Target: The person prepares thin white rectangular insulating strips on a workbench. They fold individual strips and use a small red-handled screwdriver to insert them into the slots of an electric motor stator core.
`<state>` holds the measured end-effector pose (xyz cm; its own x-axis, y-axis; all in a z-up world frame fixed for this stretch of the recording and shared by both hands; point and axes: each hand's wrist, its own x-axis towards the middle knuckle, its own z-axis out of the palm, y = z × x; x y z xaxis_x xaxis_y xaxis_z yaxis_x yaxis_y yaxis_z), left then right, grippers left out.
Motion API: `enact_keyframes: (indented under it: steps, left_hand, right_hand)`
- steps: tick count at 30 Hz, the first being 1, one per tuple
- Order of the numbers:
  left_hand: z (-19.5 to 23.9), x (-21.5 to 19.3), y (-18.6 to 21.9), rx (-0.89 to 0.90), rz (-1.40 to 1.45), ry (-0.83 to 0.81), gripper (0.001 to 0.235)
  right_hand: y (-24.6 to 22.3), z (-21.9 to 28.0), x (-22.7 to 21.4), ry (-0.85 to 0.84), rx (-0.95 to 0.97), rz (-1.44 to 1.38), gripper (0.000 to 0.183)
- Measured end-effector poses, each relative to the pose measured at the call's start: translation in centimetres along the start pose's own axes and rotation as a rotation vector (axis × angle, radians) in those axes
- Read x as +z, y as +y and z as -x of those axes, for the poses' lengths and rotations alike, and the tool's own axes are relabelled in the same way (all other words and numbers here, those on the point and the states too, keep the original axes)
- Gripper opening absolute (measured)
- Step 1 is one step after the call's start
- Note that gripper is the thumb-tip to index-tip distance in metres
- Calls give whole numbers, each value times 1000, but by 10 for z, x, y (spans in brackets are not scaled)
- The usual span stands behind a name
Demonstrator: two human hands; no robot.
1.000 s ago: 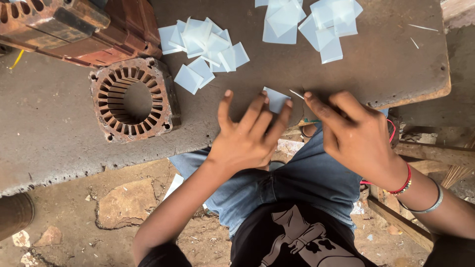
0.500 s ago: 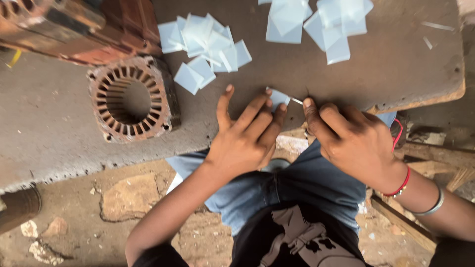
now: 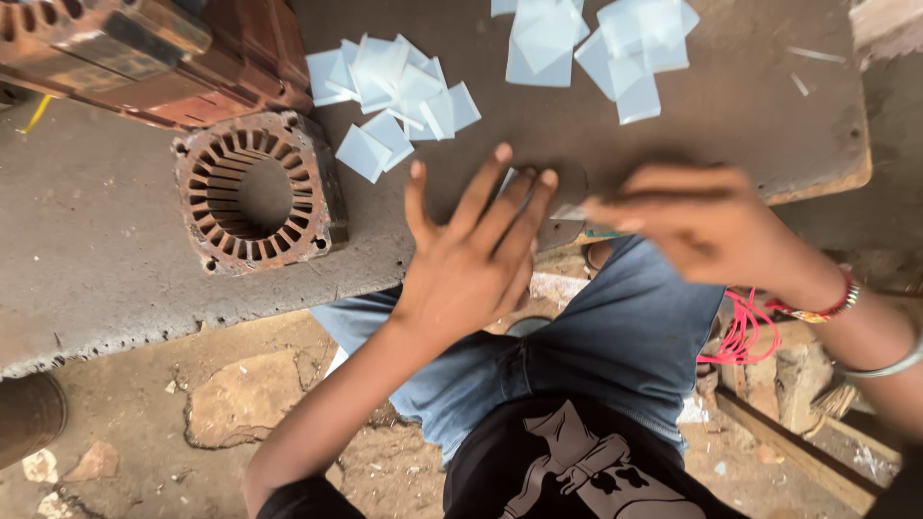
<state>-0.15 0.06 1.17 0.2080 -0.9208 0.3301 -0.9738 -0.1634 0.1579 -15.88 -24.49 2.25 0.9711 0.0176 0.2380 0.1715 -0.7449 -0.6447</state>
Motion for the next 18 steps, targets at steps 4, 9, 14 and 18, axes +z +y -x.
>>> enact_keyframes:
  steps: [4, 9, 14, 18]
  left_hand:
    - [11, -8, 5, -6, -45, 12, 53]
    - [-22, -7, -20, -311, -207, 17, 49]
    - [-64, 7, -20, -209, -85, 136, 59]
    - [-74, 14, -22, -173, -49, 96, 60]
  right_hand:
    - [5, 18, 15, 476, 219, -666, 21]
    - [2, 18, 22, 529, 179, -536, 18]
    - [4, 16, 21, 546, 158, -544, 18]
    - [5, 17, 21, 545, 148, -561, 19]
